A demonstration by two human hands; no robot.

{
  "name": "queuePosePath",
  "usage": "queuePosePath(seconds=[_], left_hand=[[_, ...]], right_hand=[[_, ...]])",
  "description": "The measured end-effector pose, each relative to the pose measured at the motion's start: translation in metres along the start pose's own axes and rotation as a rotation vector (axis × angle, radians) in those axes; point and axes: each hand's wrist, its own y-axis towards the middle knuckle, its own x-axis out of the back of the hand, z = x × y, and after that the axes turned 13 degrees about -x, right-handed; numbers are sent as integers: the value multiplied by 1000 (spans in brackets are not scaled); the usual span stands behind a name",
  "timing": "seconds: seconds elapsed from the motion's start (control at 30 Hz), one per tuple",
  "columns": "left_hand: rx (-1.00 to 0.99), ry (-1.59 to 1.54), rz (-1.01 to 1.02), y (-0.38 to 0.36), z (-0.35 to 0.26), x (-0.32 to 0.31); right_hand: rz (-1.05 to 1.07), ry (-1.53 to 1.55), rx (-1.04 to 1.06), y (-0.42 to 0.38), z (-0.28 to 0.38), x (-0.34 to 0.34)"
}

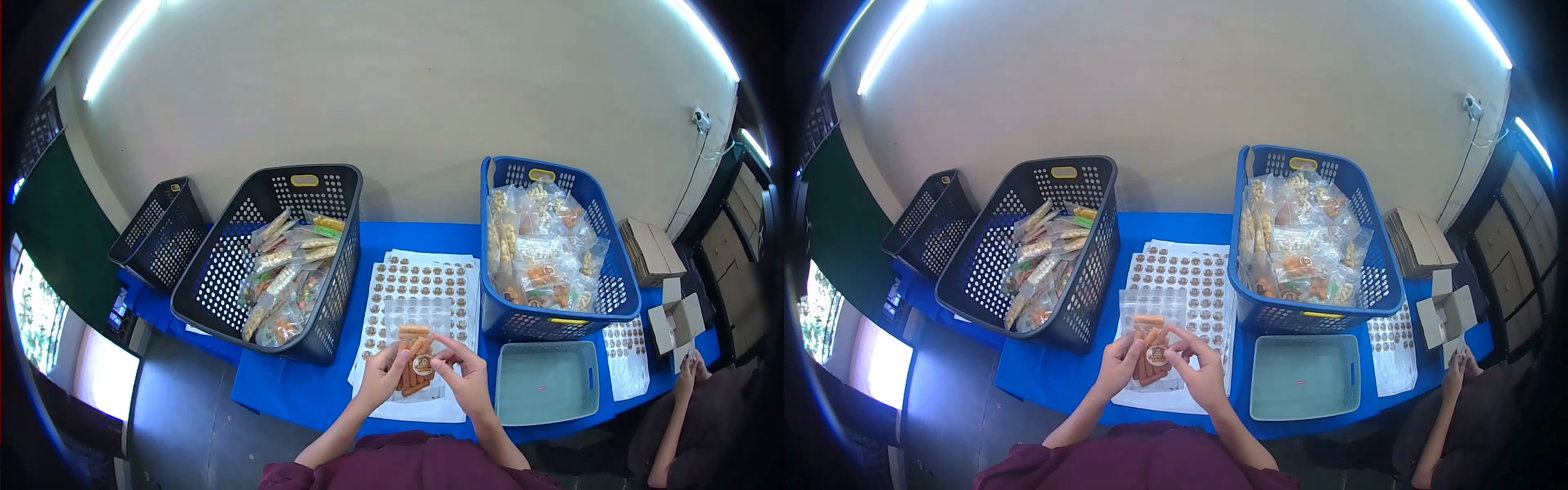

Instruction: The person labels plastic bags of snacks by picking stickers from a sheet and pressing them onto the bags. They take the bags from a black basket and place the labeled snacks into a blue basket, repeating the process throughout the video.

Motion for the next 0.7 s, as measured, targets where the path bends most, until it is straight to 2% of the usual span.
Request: queuePosePath(seconds=[0.33, 0.37, 0.47, 0.57, 0.7], left_hand=[[77, -38, 69, -10, 30, -10], [-5, 46, 55, -13, 45, -10], [-68, -34, -13, -6, 21, -18], [62, 13, 49, -11, 32, -7], [4, -21, 20, -9, 32, -10]], right_hand=[[-163, 93, -51, -4, -15, 2], [-155, 83, -62, -4, -15, 3], [-133, 73, -82, -3, -15, 3], [-139, 75, -83, -3, -14, 0], [-205, 70, -39, -4, -11, -7]])
